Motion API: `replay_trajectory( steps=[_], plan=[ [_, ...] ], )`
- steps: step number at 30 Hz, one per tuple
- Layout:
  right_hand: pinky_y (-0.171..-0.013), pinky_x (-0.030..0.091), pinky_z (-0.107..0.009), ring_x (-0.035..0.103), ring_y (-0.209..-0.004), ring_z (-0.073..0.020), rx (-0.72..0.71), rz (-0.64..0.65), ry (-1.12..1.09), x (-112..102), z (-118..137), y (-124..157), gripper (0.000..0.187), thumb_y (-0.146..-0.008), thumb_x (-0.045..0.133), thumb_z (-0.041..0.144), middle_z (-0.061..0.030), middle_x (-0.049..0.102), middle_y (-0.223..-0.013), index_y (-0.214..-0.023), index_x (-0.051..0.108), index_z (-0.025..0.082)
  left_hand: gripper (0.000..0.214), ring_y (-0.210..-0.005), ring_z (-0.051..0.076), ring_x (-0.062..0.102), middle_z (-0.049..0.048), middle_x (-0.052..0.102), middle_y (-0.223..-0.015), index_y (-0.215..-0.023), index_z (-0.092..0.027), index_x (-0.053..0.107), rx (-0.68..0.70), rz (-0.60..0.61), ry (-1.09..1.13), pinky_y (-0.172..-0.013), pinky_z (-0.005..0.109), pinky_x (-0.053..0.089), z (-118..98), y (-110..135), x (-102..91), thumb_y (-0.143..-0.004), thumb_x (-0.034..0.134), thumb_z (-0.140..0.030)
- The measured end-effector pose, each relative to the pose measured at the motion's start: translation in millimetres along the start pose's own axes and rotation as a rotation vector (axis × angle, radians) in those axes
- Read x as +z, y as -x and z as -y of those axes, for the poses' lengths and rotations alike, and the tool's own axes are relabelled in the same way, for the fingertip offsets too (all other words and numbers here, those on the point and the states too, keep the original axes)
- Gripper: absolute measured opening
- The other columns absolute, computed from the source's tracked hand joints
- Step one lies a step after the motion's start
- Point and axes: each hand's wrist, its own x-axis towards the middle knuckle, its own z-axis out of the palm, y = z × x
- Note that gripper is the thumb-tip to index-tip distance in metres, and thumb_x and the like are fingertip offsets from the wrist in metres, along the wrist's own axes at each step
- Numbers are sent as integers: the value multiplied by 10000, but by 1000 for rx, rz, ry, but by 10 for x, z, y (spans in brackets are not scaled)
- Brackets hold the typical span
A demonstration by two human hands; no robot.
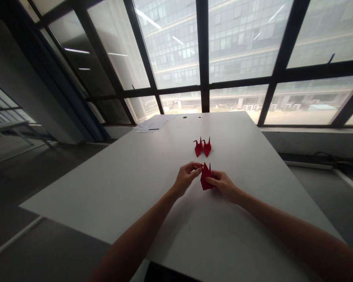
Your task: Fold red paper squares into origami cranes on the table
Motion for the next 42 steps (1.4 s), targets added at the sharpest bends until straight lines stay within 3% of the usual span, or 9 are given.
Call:
replay_trajectory(
  steps=[8,15,20,25,31,35,38,42],
  plan=[
    [-710,498,-316,627,-739,-172,2,-1,-13,14,18,6,359,-726,798,410,-49,716,-867,-970,730,157,231,-794,162,579,50,659,-860,-852,-140,683,-7,19,17,-755,280,464,-4,0,-3,-739,775,-320],
    [-715,498,-320,628,-752,-180,3,-89,-69,6,-6,-21,348,-697,811,391,-63,726,-871,-934,741,146,155,-805,147,553,26,610,-853,-812,-156,632,58,24,-14,-748,257,450,18,2,11,-723,743,-217],
    [-706,498,-316,623,-745,-180,-53,-142,-13,0,1,-36,333,-712,792,397,-62,727,-860,-923,745,144,193,-829,170,590,55,657,-903,-905,-149,665,37,33,-15,-739,278,475,33,19,27,-777,726,-281],
    [-670,505,-314,617,-707,-178,-81,-172,72,43,45,-19,302,-704,790,398,-55,717,-794,-854,740,141,225,-760,151,585,51,657,-843,-825,-133,658,42,-23,-13,-705,272,482,41,42,67,-785,764,-327],
    [-644,530,-332,630,-687,-197,-117,-171,165,42,8,-27,312,-710,782,417,-60,718,-767,-836,741,135,331,-713,128,575,-4,613,-768,-1060,-173,639,18,-61,50,-674,248,469,65,59,92,-771,775,-258],
    [-659,541,-338,647,-709,-208,-107,-189,151,26,-3,-34,327,-714,782,422,-66,729,-800,-862,743,133,337,-792,166,618,38,646,-847,-1130,-175,649,-83,-59,147,-740,306,504,67,49,88,-865,672,-383],
    [-663,539,-333,647,-708,-204,-101,-202,127,25,0,-35,334,-705,790,425,-64,731,-799,-861,740,133,382,-835,200,636,104,691,-934,-1049,-130,706,-141,-14,99,-745,321,498,86,43,83,-869,661,-464],
    [-667,536,-323,645,-707,-196,-106,-187,128,30,0,-29,314,-714,787,413,-60,729,-787,-847,738,133,346,-768,199,635,115,721,-851,-886,-94,753,-125,-14,1,-735,321,483,144,53,89,-781,772,-424]
  ],
)
